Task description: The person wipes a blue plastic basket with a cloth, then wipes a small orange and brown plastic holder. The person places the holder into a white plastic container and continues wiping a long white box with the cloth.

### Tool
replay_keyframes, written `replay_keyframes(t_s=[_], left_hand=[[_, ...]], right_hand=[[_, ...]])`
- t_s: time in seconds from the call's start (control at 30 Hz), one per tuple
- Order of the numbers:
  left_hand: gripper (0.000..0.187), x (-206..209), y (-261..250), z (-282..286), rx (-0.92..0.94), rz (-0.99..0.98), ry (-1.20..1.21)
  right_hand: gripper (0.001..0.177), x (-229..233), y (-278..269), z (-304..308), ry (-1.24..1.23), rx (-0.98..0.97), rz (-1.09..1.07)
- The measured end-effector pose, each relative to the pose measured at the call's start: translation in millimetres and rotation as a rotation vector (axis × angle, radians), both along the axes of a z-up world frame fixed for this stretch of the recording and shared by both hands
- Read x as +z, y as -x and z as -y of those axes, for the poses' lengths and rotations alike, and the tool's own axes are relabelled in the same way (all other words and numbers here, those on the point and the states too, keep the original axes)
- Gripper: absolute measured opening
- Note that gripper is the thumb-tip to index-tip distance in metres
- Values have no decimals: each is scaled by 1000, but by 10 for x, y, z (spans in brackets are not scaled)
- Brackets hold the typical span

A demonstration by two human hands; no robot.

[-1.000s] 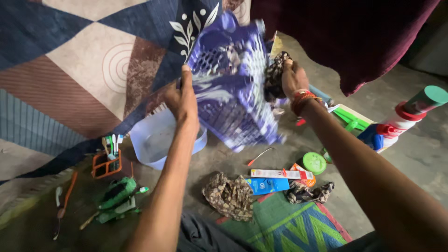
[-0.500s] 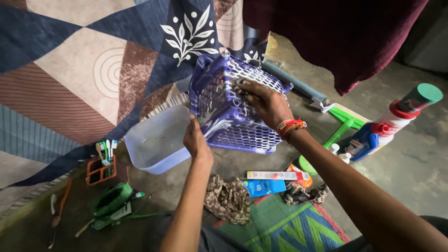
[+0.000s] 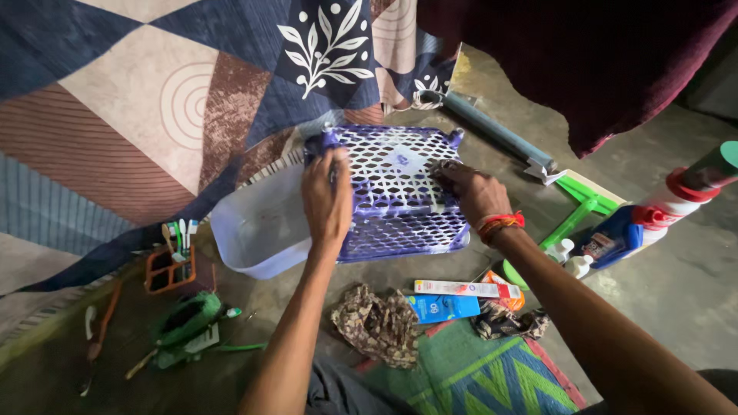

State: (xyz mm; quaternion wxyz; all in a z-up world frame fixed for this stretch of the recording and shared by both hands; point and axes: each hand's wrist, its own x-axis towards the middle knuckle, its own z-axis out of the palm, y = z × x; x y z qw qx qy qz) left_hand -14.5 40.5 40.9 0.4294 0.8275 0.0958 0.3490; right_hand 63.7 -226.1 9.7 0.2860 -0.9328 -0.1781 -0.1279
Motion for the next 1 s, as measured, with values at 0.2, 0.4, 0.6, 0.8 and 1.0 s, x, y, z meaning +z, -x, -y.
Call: replay_keyframes(t_s=[0.2, 0.4, 0.6, 0.8, 1.0], left_hand=[[92, -72, -331, 43, -80, -156, -340], [98, -233, -210, -35, -155, -111, -209], [103, -247, -205, -144, -159, -274, 43], [96, -352, -233, -311, -172, -197, 26], [76, -316, -175, -244, -127, -241, 313]], right_hand=[[37, -18, -137, -164, -66, -15, 84], [31, 80, -424, -805, -185, -5, 53], [35, 306, -156, -1491, -257, 397, -38], [30, 298, -208, -1010, -18, 481, 343], [48, -37, -848, -294, 150, 103, 236]])
